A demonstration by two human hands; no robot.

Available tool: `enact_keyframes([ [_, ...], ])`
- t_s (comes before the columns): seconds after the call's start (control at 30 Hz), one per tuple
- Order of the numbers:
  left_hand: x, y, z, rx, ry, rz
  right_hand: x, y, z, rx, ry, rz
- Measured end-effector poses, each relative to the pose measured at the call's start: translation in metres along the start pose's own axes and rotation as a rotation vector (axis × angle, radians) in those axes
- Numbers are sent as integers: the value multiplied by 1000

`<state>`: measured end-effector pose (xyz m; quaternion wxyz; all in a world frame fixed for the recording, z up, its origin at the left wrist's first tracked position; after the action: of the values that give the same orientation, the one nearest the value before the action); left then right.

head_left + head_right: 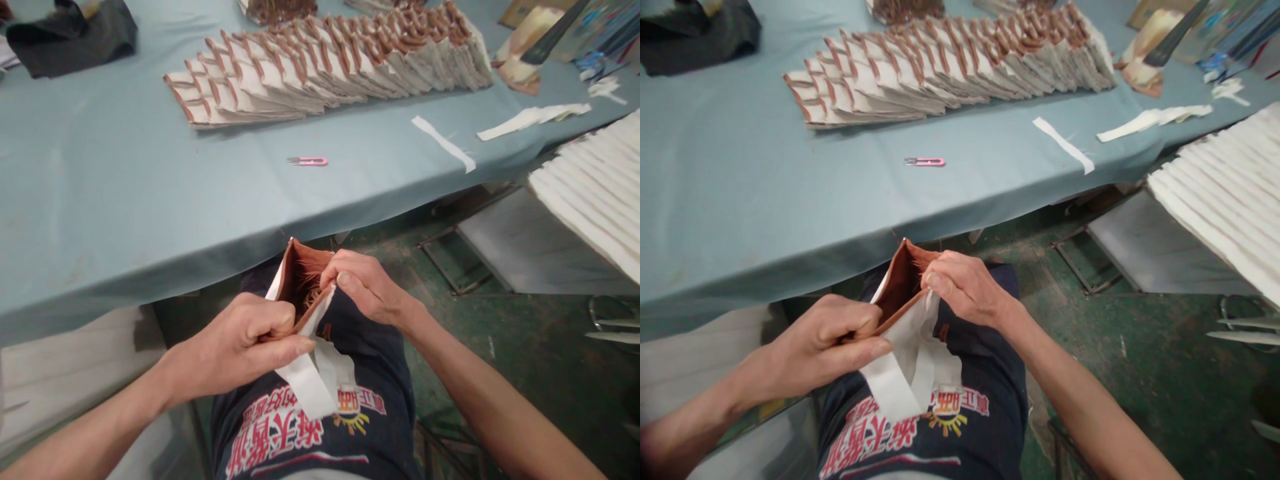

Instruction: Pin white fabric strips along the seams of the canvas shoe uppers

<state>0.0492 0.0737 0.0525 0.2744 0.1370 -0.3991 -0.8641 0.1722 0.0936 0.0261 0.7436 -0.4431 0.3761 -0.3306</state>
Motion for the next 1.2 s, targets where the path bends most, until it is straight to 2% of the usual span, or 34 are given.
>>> enact_keyframes([
  [0.13,5,-4,11,121,51,27,3,0,3,37,40,48],
  [0.27,9,-3,31,125,82,11,7,-34,3,175,87,195],
  [0.4,7,7,63,-54,98,-86,4,-76,24,196,142,230],
  [0.5,1,13,86,-268,114,-174,-3,-102,43,174,100,155],
  [0.57,-8,17,93,-419,122,-232,-9,-113,51,163,54,63],
  [0.67,-27,27,91,-499,107,-311,-14,-118,56,137,-11,-91],
  [0.77,-47,39,79,-357,68,-331,-18,-111,56,78,-28,-211],
  [0.9,-63,52,60,-150,16,-312,-15,-90,54,-27,-8,-325],
  [1.03,-69,55,46,-57,-17,-286,-10,-77,51,-40,16,-308],
  [1.2,-69,44,39,-25,-30,-226,-7,-70,44,-8,26,-273],
])
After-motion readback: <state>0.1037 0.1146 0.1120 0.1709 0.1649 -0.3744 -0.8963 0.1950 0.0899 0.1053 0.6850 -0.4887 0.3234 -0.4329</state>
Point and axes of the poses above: each hand's wrist, its own x-axis away from the middle knuckle, its own z-axis out of the back of the hand, y = z × x, the point moved 10 cm from there along -x, towards the middle knuckle, and after that the axes turned 13 degrees about -x, right-handed, at the moved point
